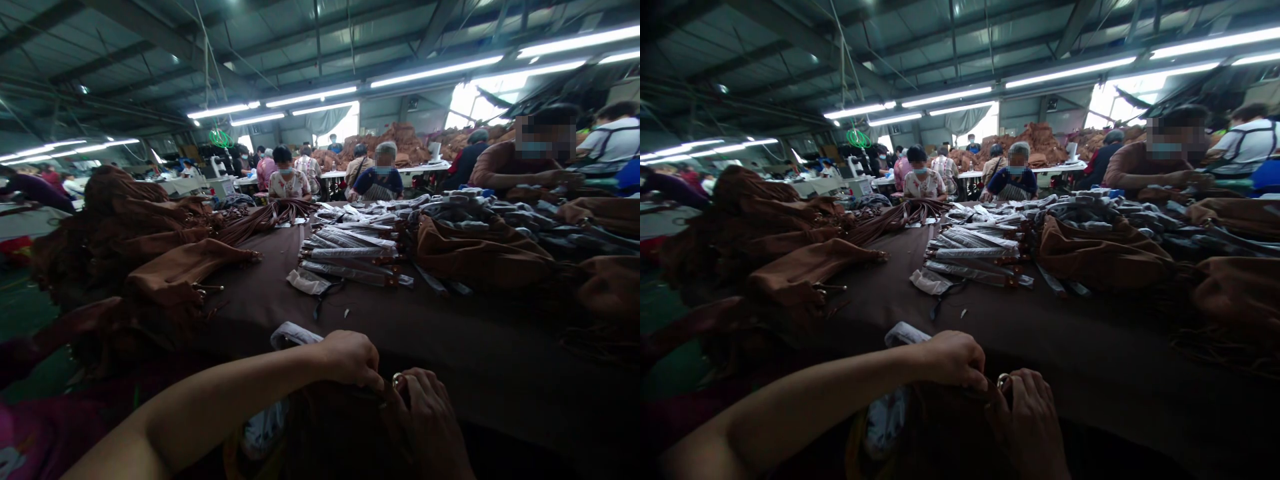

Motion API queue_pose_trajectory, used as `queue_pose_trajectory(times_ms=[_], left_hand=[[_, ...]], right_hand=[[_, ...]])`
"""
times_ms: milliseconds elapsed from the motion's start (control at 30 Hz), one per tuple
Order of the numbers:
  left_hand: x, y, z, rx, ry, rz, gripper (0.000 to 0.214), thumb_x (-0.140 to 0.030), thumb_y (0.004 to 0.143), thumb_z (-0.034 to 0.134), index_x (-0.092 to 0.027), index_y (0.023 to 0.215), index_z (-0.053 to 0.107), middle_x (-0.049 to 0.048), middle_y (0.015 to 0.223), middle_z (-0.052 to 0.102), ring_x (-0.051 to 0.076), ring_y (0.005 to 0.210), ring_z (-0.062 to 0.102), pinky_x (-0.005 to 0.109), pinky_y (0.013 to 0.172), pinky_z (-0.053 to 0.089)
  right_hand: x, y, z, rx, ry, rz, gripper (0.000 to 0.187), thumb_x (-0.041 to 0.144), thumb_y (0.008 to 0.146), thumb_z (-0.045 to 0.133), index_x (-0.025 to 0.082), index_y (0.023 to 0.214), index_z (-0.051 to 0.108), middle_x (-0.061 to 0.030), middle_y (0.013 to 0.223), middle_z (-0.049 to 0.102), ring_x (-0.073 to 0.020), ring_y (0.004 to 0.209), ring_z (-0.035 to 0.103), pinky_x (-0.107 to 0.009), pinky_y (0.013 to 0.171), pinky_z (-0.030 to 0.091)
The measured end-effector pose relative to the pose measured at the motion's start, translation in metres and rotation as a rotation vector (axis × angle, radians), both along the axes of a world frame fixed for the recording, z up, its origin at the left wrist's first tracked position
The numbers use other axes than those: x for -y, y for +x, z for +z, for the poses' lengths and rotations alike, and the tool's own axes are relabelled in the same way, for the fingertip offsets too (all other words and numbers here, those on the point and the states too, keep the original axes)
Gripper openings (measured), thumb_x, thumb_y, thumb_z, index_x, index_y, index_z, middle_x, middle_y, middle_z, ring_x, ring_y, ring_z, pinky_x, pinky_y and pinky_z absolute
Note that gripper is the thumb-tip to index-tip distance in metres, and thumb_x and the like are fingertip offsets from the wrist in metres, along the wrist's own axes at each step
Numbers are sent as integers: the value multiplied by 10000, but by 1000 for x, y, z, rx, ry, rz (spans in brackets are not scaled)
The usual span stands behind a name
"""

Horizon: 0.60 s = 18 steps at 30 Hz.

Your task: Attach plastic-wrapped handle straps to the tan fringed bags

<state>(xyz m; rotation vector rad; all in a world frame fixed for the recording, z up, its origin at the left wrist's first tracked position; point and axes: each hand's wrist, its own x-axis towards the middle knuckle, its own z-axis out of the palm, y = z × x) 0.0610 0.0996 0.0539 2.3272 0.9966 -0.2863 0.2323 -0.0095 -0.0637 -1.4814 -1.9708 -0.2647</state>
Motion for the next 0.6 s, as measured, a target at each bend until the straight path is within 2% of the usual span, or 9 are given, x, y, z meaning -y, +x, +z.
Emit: queue_pose_trajectory(times_ms=[100,200,300,400,500,600], left_hand=[[3,1,-3,-30,13,-39,262,-496,783,647,-291,924,728,-35,756,706,140,723,629,219,546,321],[3,0,-6,-16,54,-58,315,-535,773,640,-323,986,733,-15,917,733,176,852,646,228,571,335],[3,-1,-10,-16,56,-35,365,-599,746,640,-334,974,743,-8,902,737,186,839,648,227,596,372],[6,1,-14,-20,62,-16,357,-579,744,641,-320,965,746,5,889,736,193,815,647,235,615,396],[10,3,-18,10,60,51,308,-505,740,661,-294,944,752,19,886,737,201,831,645,246,617,391],[12,3,-25,78,3,179,269,-441,709,692,-264,900,763,9,818,725,180,782,627,236,592,374]], right_hand=[[0,-1,1,-11,-12,-3,201,367,970,444,219,860,525,-61,848,567,-244,821,528,-388,720,415],[0,-3,-1,34,3,3,179,357,961,445,222,881,533,-68,860,573,-256,838,532,-401,734,415],[0,-4,-4,51,26,-12,169,353,953,460,217,883,532,-73,867,572,-259,850,538,-407,749,417],[0,-3,-5,92,41,-6,174,344,951,459,210,879,544,-75,864,576,-267,857,539,-412,755,416],[-1,-2,-3,164,57,14,182,328,955,446,206,885,561,-81,865,585,-277,865,538,-415,760,411],[-1,-2,-1,206,69,6,215,341,962,436,199,876,572,-97,872,596,-284,867,538,-412,750,403]])
